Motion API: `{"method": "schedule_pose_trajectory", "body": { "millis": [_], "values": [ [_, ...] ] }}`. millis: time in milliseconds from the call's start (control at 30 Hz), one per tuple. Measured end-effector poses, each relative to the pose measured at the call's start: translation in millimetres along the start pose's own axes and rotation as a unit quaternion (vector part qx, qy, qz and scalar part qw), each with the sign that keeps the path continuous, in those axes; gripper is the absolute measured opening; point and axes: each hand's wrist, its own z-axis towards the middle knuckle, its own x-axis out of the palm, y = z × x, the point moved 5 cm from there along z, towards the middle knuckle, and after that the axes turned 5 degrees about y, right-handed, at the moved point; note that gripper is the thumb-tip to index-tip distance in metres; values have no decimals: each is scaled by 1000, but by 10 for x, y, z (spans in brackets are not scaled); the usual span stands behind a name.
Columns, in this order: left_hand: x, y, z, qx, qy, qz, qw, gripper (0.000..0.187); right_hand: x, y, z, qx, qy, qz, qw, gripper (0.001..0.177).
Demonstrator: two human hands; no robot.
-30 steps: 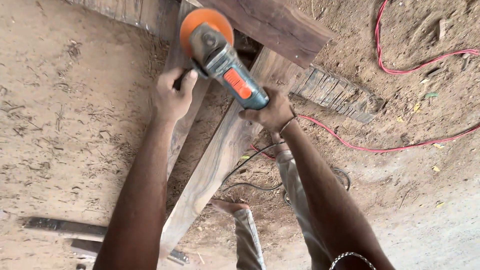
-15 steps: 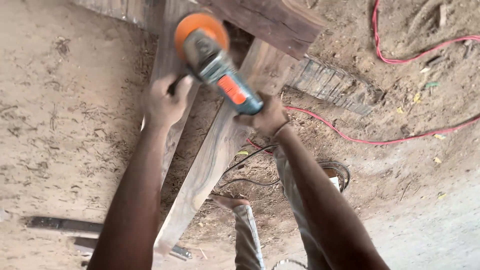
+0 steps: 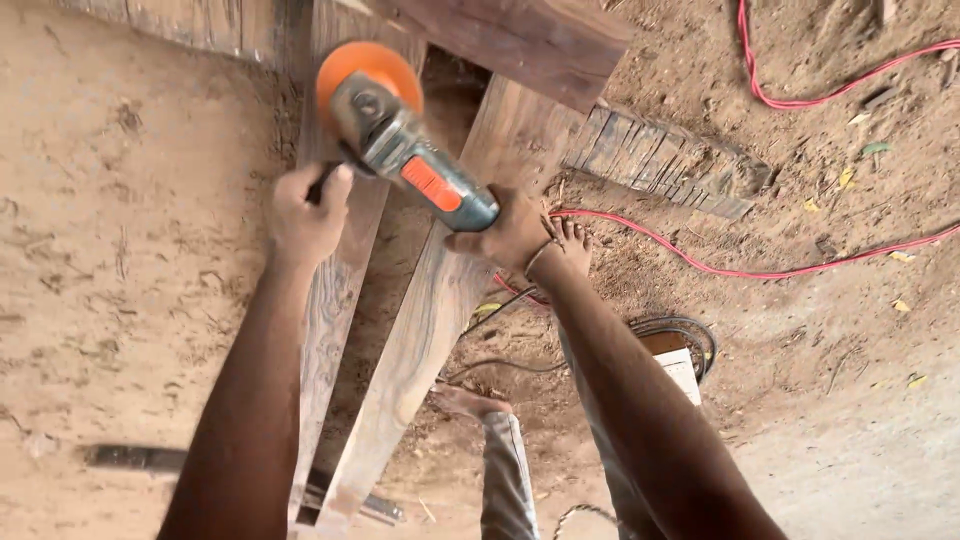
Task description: Using a power sander or angle grinder with a sanding disc to smooth wood panels.
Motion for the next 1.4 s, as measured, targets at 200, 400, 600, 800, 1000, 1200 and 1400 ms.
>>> {"method": "schedule_pose_trajectory", "body": {
  "millis": [200, 400, 600, 800, 1000, 1200, 1400],
  "values": [
    [35, -13, 319, 26, -16, -3, 1000, 44, -256, 135, 75, 15, 14, -31, 999, 67],
    [119, -105, 78, 47, -26, 6, 999, 32, -165, -49, -30, -28, -14, -63, 998, 69],
    [98, -80, -366, -49, 3, 41, 998, 34, 143, -260, -155, -35, 20, -109, 993, 68],
    [89, 121, -712, -117, 24, 51, 992, 35, 408, -114, -415, -23, 41, -126, 991, 72],
    [92, 402, -1046, -80, -26, 32, 996, 33, 704, -303, -454, 6, 45, -248, 968, 68],
    [140, 699, -1422, -100, -33, 41, 994, 34, 1046, -529, -482, -6, 76, -133, 988, 69],
    [217, 959, -1794, -78, -76, 30, 994, 36, 1267, -593, -469, -7, 86, -157, 984, 68]
  ]
}}
